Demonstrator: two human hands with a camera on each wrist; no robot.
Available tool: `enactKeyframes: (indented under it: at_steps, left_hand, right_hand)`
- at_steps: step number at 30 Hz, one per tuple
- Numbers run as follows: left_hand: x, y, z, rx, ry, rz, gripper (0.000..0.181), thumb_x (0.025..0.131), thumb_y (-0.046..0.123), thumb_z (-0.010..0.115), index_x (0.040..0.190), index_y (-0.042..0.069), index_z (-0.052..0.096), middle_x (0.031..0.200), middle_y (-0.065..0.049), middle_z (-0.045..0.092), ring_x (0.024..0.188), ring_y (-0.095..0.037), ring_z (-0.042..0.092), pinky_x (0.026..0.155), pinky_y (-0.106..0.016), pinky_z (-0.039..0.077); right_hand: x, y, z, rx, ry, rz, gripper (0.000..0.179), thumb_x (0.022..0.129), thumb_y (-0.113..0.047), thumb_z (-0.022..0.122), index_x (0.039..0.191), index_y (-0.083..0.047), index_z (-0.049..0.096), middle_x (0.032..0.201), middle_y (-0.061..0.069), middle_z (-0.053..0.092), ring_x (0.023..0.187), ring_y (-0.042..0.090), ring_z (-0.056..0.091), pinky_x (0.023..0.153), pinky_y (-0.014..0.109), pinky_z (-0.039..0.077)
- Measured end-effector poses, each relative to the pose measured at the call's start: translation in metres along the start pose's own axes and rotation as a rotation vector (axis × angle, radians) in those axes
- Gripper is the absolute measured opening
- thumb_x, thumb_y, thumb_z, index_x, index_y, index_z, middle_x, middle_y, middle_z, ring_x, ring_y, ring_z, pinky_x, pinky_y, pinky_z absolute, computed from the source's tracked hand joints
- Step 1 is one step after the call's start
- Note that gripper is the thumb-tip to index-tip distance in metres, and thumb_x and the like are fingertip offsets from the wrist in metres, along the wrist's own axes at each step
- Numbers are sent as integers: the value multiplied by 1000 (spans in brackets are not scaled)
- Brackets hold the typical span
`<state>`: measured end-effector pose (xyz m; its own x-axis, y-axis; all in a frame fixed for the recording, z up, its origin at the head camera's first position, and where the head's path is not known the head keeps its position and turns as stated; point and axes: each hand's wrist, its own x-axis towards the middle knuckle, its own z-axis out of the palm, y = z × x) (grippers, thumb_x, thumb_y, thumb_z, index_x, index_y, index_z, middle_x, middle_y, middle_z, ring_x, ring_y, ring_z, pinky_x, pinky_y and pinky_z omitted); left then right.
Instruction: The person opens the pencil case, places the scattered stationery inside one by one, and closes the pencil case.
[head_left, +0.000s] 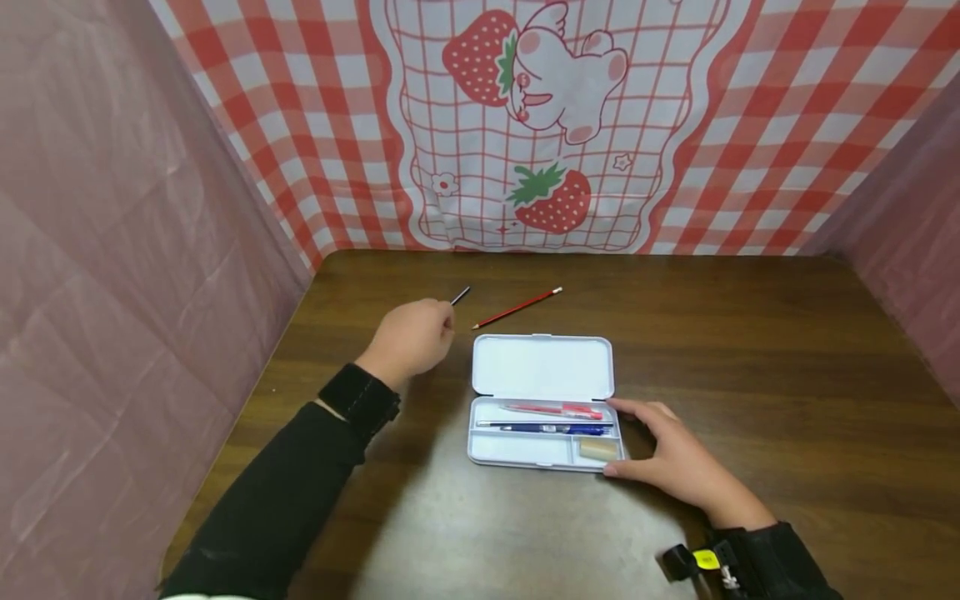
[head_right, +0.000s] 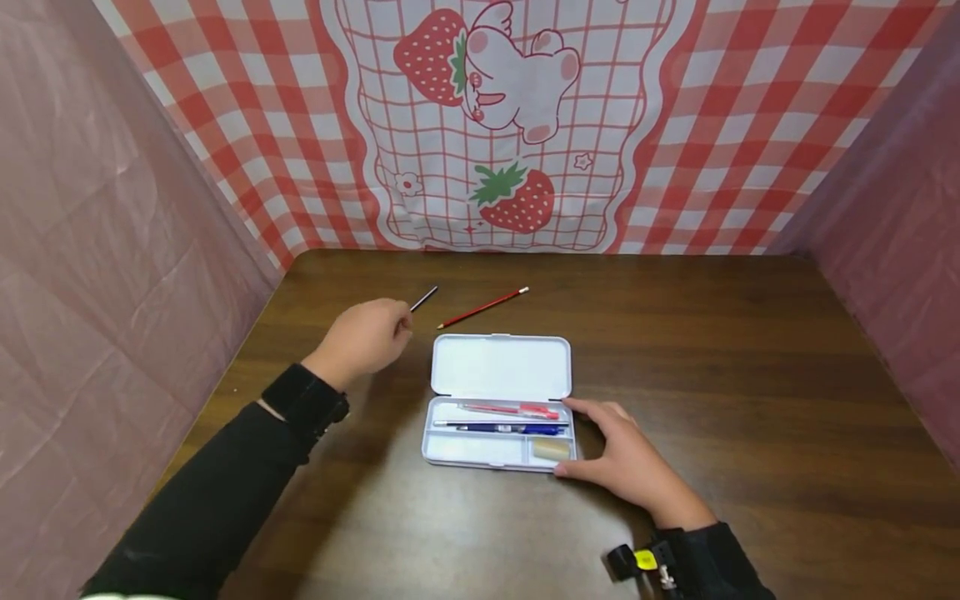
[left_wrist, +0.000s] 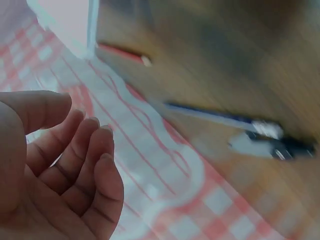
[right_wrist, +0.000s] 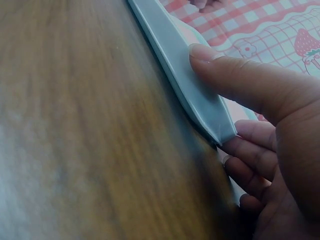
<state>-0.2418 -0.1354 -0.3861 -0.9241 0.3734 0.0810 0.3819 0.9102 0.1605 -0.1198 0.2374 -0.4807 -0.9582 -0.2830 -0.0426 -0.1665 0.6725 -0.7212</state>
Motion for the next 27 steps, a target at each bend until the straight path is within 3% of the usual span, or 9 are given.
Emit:
enactKeyframes:
  at_steps: [4, 9, 15, 22, 27]
  left_hand:
    - [1, -29, -7, -18, 16, -79, 11, 96, 15, 66, 103, 8, 68, 93, -7, 65, 83, -25, 62, 77, -43, 52]
    - [-2, -53, -7, 21, -60, -138, 27, 98, 20, 65, 119, 2, 65, 108, -13, 68, 99, -31, 66, 87, -50, 53]
    - [-2, -69, -3, 115, -162, -115, 33, 98, 20, 62, 122, -2, 63, 114, -19, 68, 107, -37, 65, 90, -52, 53]
    - [4, -88, 3, 85, -227, -150, 41, 100, 24, 62, 129, -6, 60, 120, -23, 67, 112, -38, 64, 97, -53, 49]
    - [9, -91, 15, 51, -237, -152, 29, 98, 22, 63, 113, -3, 61, 105, -19, 67, 97, -34, 64, 90, -50, 51]
  right_hand:
    - [1, 0, 0, -2, 2, -3, 91, 74, -50, 91, 148, -13, 53, 140, 18, 53, 128, 38, 45, 105, 64, 36]
    - [1, 1, 2, -2, 6, -13, 91, 74, -51, 91, 147, -13, 54, 140, 16, 53, 128, 37, 45, 105, 63, 36]
    - [-1, 2, 2, -3, 6, -10, 91, 74, -51, 91, 147, -13, 54, 141, 18, 53, 128, 38, 45, 104, 64, 37]
    - [-1, 2, 1, 3, 13, -18, 91, 73, -49, 93, 146, -12, 55, 139, 18, 54, 128, 38, 46, 104, 63, 37]
    - [0, 2, 1, 4, 12, -22, 91, 72, -49, 93, 146, -13, 55, 139, 17, 54, 127, 37, 46, 104, 62, 37]
